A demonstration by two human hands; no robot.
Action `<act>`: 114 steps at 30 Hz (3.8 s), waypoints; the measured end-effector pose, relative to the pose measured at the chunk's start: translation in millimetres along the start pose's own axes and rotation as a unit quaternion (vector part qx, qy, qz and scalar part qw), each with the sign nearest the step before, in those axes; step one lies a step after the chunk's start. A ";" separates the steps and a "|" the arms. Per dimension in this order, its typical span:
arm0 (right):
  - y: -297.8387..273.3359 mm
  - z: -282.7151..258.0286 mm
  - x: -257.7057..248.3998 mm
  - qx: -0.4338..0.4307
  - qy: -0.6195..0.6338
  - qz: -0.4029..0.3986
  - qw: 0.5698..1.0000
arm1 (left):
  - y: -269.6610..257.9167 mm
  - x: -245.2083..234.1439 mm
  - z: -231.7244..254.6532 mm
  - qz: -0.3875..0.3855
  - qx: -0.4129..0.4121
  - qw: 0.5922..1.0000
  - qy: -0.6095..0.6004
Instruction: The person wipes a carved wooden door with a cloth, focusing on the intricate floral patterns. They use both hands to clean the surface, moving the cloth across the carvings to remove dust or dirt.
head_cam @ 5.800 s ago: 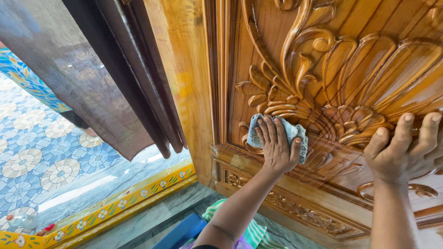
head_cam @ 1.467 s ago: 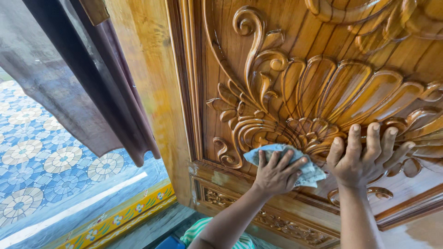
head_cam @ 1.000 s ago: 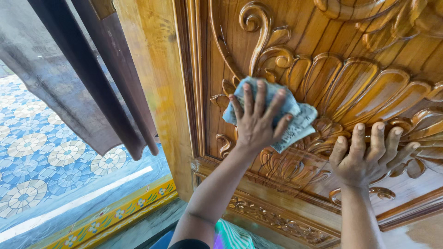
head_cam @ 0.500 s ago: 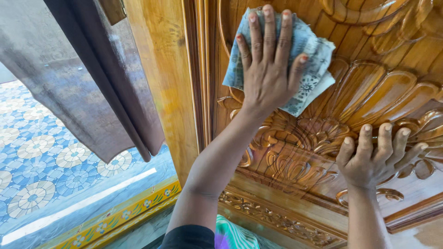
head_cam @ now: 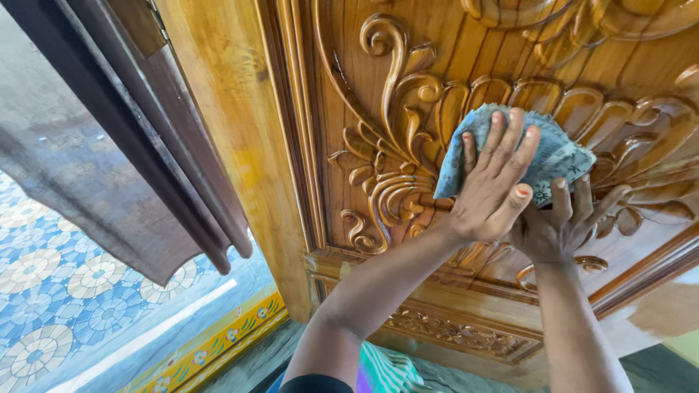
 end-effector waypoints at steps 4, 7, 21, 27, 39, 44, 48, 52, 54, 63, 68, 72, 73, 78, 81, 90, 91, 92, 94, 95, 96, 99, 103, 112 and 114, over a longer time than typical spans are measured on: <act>-9.9 8.4 3.4 0.029 0.026 -0.017 0.999 | -14.6 14.4 -23.3 0.036 0.057 0.988 -0.138; -8.3 10.6 4.4 0.036 0.033 -0.024 0.999 | -19.2 31.3 -67.3 0.170 0.020 0.954 -0.247; 17.7 -18.8 -21.9 0.170 -0.139 -0.024 0.975 | -34.4 77.7 -98.1 0.202 -0.037 0.951 -0.232; -7.4 -49.4 36.3 0.126 -0.018 -0.141 0.982 | -38.8 76.4 -101.7 0.232 -0.040 0.943 -0.236; 93.0 -97.5 46.0 0.021 -0.032 -0.131 0.991 | -43.0 76.7 -110.0 0.284 -0.072 0.915 -0.279; 104.9 -77.3 46.7 0.030 -0.058 -0.117 0.991 | -43.7 80.7 -110.9 0.280 -0.098 0.920 -0.254; 100.0 -32.1 52.0 0.048 -0.104 -0.113 0.987 | -45.0 88.7 -107.0 0.269 -0.107 0.926 -0.244; 103.2 27.6 42.7 0.087 -0.138 -0.111 0.980 | -54.4 103.5 -100.0 0.247 -0.113 0.929 -0.250; 111.0 59.8 40.1 0.125 -0.180 -0.149 0.964 | -61.4 107.9 -94.9 0.263 -0.107 0.929 -0.237; 94.9 174.5 -1.4 0.305 -0.060 -0.166 0.936 | -75.9 131.2 -84.9 0.265 -0.110 0.934 -0.215; 45.6 180.1 3.8 0.249 -0.158 -0.169 0.940 | -80.4 136.2 -82.6 0.273 -0.106 0.931 -0.219; 2.5 148.6 5.2 0.202 -0.142 -0.147 0.958 | -81.2 135.7 -83.1 0.272 -0.107 0.930 -0.222; -6.1 138.9 6.7 0.199 -0.134 -0.139 0.961 | -81.1 135.4 -83.4 0.270 -0.107 0.931 -0.222; -34.0 87.0 17.8 0.201 -0.115 -0.110 0.967 | -81.6 134.7 -84.3 0.272 -0.113 0.927 -0.230; -38.4 51.8 27.4 0.207 -0.124 -0.090 0.966 | -81.3 136.7 -83.9 0.267 -0.118 0.928 -0.232; -39.4 -127.0 52.5 0.129 -0.018 -0.170 0.977 | -81.6 136.2 -84.6 0.280 -0.115 0.925 -0.230; -40.6 -133.6 53.0 0.138 -0.020 -0.190 0.972 | -82.5 135.0 -84.6 0.285 -0.114 0.923 -0.232; -40.7 -133.8 55.5 0.146 -0.023 -0.209 0.967 | -82.2 134.0 -84.7 0.290 -0.114 0.921 -0.235; -40.5 -123.2 53.1 0.177 -0.027 -0.206 0.962 | -82.6 133.2 -85.4 0.297 -0.114 0.917 -0.240; -42.1 -116.5 52.6 0.192 -0.028 -0.204 0.960 | -82.7 134.1 -84.7 0.294 -0.115 0.919 -0.236; -44.1 -104.9 52.8 0.217 -0.031 -0.193 0.956 | -83.1 135.4 -84.4 0.291 -0.115 0.921 -0.231; -58.5 -56.8 56.4 0.296 -0.038 -0.172 0.939 | -80.9 139.5 -83.5 0.288 -0.114 0.925 -0.221; -98.7 -6.7 53.5 0.395 -0.055 -0.170 0.901 | -82.1 143.6 -82.0 0.285 -0.111 0.925 -0.224; -232.1 16.8 46.0 0.528 -0.009 -0.100 0.843 | -82.2 145.3 -81.4 0.292 -0.115 0.923 -0.222; -272.4 9.7 49.3 0.552 -0.012 -0.108 0.827 | -81.9 145.6 -81.4 0.293 -0.117 0.924 -0.218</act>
Point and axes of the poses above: each hand's wrist, its own y-axis towards the middle knuckle, its own x-axis out of the palm, z = x × y, the point moved 9 cm from there along y, towards the middle knuckle, and after that the axes turned 3 degrees about -y, right-handed, at the moved point
